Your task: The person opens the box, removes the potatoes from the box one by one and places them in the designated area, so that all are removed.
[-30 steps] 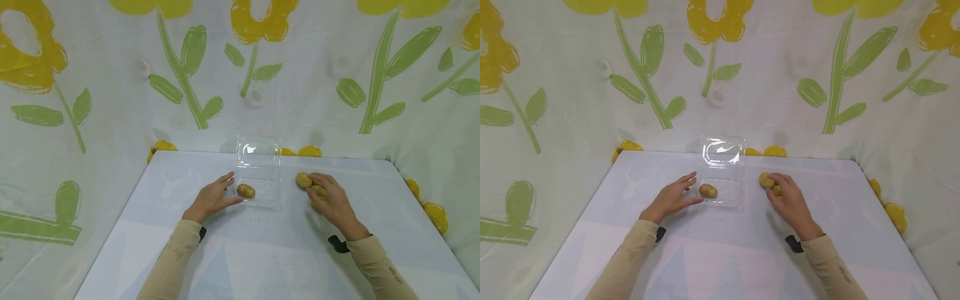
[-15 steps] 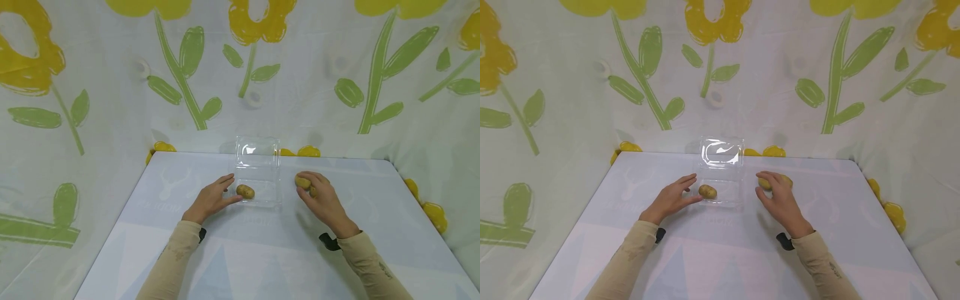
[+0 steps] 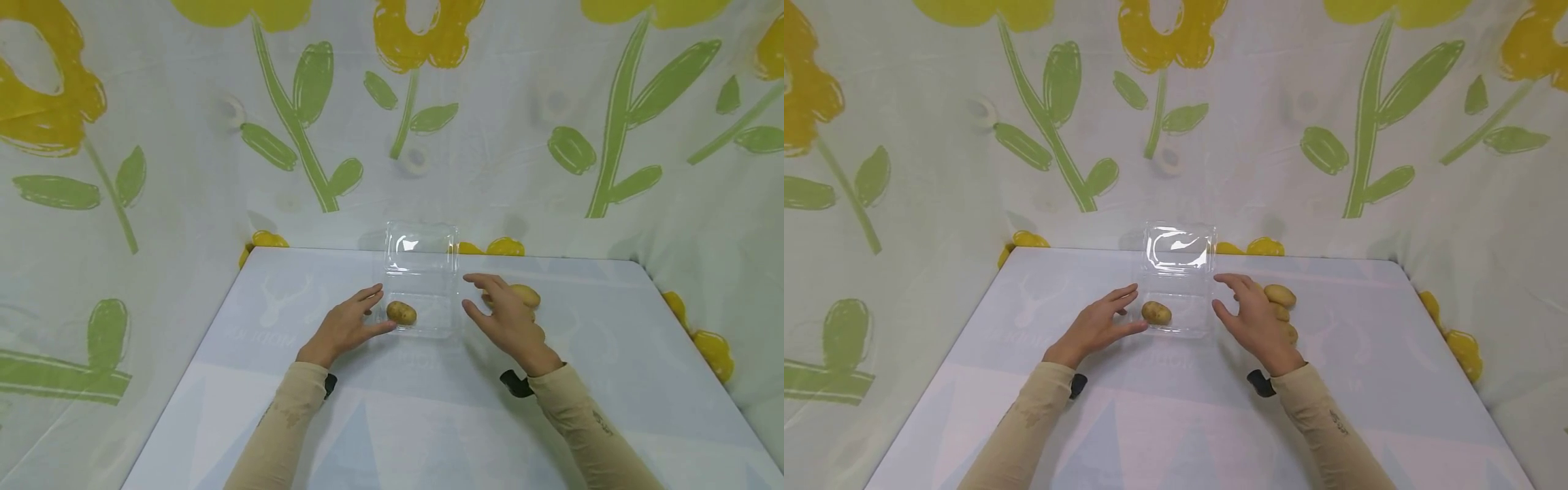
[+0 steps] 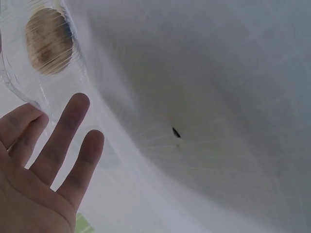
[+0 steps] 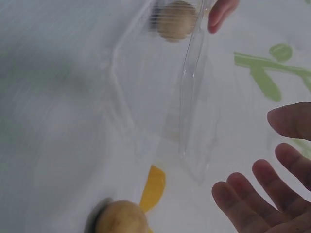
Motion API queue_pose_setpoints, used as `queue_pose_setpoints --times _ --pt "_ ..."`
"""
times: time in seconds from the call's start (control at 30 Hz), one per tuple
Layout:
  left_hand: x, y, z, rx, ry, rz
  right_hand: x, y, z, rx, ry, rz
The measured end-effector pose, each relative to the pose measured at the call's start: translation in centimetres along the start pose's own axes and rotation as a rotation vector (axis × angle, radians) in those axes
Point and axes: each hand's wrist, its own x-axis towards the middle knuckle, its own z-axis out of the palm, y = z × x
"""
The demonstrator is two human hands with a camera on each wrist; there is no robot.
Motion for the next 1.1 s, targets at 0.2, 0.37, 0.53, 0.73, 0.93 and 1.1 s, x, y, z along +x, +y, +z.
queue_pose_setpoints --times 0.2,0.37,0.53,0.73,0.93,1.1 --pt "-0.1 0.1 0.0 0.007 0.009 -0.006 1.2 -0.8 1.3 0.026 -0.080 0.067" --pt "-0.2 0.1 0.0 0.003 0.013 -0.007 2.2 -1.4 2.6 0.060 -0.136 0.066" --pt "-0.1 0.1 0.0 0.013 0.010 -0.018 3.0 -1.9 4.2 0.057 -0.185 0.062" --pt "-0.2 0.1 0.0 0.019 0.012 -0.015 3.9 -2.4 6.0 0.063 -0.254 0.092" --pt "-0.2 0.1 0.0 0.003 0.021 -0.007 4.8 -2.6 7.6 0.066 -0.312 0.132" --pt "-0.2 0.1 0.1 -0.006 0.023 -0.002 5.2 -2.5 8.8 0.072 -0.332 0.157"
